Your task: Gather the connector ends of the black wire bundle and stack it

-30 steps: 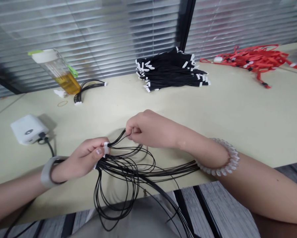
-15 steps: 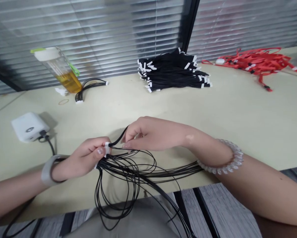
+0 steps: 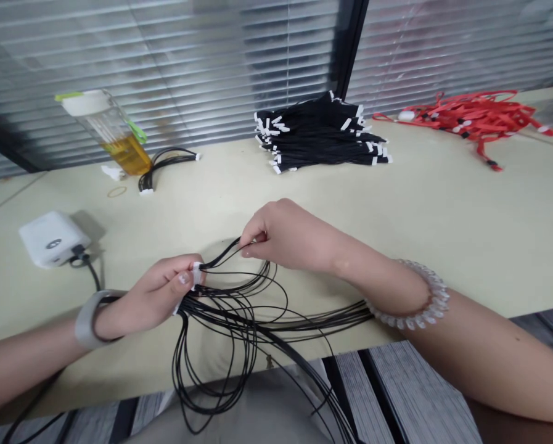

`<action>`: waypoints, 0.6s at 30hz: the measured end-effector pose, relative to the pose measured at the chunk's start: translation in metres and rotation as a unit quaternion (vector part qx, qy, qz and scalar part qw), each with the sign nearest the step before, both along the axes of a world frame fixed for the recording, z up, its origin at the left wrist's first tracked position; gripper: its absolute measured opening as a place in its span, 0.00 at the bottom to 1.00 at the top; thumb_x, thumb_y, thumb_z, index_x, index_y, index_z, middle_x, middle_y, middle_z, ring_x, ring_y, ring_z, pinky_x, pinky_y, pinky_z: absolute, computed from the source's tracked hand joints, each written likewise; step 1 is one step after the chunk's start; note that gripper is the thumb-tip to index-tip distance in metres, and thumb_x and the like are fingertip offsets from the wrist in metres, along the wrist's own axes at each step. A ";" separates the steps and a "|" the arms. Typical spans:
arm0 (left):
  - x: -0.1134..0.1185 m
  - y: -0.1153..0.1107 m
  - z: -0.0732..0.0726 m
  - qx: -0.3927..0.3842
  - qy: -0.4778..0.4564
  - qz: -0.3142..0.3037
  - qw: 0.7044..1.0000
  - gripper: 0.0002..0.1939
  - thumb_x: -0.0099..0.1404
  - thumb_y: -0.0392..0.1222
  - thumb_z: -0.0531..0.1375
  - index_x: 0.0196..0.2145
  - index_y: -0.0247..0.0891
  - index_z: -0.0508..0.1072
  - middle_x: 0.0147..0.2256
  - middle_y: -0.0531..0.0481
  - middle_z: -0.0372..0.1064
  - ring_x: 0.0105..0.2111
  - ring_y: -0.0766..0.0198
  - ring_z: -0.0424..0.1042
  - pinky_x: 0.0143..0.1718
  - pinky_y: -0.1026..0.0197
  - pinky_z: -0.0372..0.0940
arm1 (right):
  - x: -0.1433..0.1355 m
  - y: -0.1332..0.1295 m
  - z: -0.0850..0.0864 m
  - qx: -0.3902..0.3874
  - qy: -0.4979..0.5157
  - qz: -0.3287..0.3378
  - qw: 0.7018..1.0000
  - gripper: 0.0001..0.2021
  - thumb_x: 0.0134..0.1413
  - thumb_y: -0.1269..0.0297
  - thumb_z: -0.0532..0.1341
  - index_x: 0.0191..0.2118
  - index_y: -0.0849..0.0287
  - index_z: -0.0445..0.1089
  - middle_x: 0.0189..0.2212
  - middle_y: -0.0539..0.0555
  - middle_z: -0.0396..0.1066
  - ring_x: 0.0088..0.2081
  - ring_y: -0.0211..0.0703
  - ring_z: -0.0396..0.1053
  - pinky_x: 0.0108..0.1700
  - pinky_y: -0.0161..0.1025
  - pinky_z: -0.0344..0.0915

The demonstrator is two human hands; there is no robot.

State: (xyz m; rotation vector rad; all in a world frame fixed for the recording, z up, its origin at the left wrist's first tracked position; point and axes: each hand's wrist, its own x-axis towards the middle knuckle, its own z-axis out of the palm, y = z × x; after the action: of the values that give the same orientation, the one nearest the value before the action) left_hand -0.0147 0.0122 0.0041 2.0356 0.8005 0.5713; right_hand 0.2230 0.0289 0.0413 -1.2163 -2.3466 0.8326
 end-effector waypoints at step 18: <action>0.001 0.002 -0.002 -0.026 -0.034 0.038 0.998 0.22 0.68 0.56 0.45 0.25 0.36 0.59 0.22 0.56 0.52 0.22 0.70 0.51 0.23 0.66 0.52 | 0.002 -0.002 0.010 0.009 0.014 0.144 0.989 0.07 0.55 0.64 0.59 0.31 0.60 0.71 0.34 0.51 0.73 0.34 0.36 0.67 0.37 0.35 0.60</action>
State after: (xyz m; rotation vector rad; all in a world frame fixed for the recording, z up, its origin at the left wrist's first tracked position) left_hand -0.0135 0.0140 0.0021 1.9342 0.8469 0.6526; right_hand 0.2253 0.0271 0.0515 -0.8619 -2.5372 0.9096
